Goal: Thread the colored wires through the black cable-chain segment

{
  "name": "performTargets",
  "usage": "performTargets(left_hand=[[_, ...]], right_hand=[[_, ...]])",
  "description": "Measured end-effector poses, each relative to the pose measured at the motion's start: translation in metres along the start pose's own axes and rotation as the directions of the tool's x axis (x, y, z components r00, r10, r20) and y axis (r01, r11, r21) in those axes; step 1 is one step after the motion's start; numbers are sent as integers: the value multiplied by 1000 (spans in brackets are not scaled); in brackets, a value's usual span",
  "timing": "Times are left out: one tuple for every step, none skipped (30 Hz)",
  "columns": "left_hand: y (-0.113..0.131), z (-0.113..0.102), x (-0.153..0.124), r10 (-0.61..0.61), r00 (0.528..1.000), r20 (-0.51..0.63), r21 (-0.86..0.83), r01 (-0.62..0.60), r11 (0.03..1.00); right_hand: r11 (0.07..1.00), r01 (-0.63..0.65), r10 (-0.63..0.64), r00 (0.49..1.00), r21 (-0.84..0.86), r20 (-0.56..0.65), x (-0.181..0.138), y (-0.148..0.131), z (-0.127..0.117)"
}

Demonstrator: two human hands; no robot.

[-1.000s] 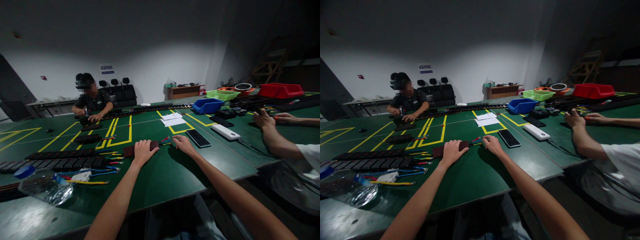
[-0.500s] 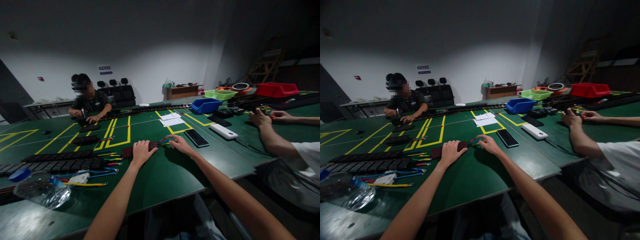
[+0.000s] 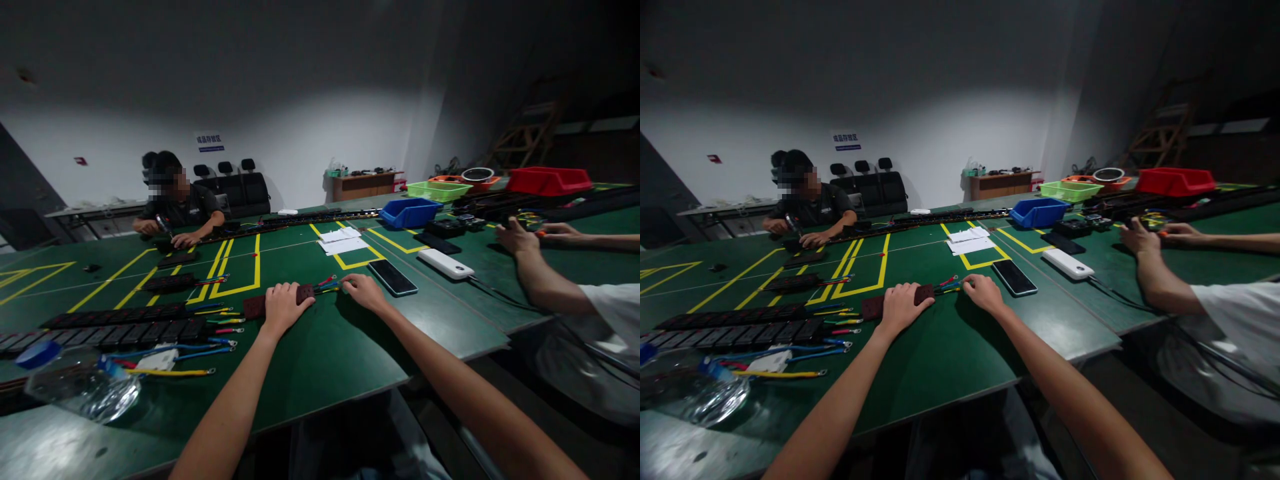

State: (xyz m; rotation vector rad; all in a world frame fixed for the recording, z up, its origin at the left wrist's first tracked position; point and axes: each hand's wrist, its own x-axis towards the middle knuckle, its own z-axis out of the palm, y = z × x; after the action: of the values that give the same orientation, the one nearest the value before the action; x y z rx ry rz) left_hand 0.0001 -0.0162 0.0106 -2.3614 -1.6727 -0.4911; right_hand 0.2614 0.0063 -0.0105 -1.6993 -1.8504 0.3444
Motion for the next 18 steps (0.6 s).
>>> performTargets(left_hand=[[0,0,0,0,1000,-1,-2,0,1000],[0,0,0,1,1000,-1,-2,-1,1000],[0,0,0,2,1000,-2,0,-2,1000],[0,0,0,3,1000,-4,3,-3,1000],[0,0,0,2,1000,-6,6,-2,1000],[0,0,0,3,1000,-6,6,-3,1000],[0,0,0,2,1000,-5,5,-2,1000],[0,0,0,2,1000,-3,2,-2,1000],[0,0,0,1,1000,-1,-1,-1,1000],[0,1,0,0,1000,2,-3,0,1000],[0,1,0,-1,1000,4,-6,1,1000],[-1,1,0,-2,1000,4,-8,2,1000],[-1,1,0,-1,1000,4,-11,1,1000],[-1,1,0,0,1000,4,-16,0,1000],[-1,1,0,1,1000,5,-22,0,1000],[-1,1,0,2,1000,7,-29,-1,1000],[-1,1,0,1,1000,11,-35,0,999],[-1,0,0,-1,1000,17,-40,2,999]], right_hand=[[999,-12,12,1000,-34,12,-1,-1,-1],[998,-16,18,1000,-67,25,-2,-2,-1],[995,-15,19,999,-99,34,-3,-3,-2],[992,-10,16,999,-127,42,-3,-3,-2],[989,-3,10,999,-146,48,-4,-4,-2],[988,8,0,998,-155,56,-4,-4,-3],[988,19,-9,998,-154,65,-4,-4,-3],[989,27,-16,997,-147,76,-3,-4,-3],[990,30,-18,996,-141,84,-3,-4,-4],[990,29,-17,996,-139,86,-3,-4,-4],[990,22,-11,997,-140,80,-3,-4,-4],[990,12,-3,998,-142,67,-2,-4,-4],[990,0,7,999,-143,50,-2,-4,-4],[990,-12,16,999,-139,31,-2,-4,-3],[991,-22,24,1000,-129,14,-2,-3,-3],[993,-28,28,1000,-115,1,-2,-2,-2],[995,-31,30,1000,-99,-8,-1,-2,-1],[996,-29,28,1000,-79,-13,-1,-1,0]])
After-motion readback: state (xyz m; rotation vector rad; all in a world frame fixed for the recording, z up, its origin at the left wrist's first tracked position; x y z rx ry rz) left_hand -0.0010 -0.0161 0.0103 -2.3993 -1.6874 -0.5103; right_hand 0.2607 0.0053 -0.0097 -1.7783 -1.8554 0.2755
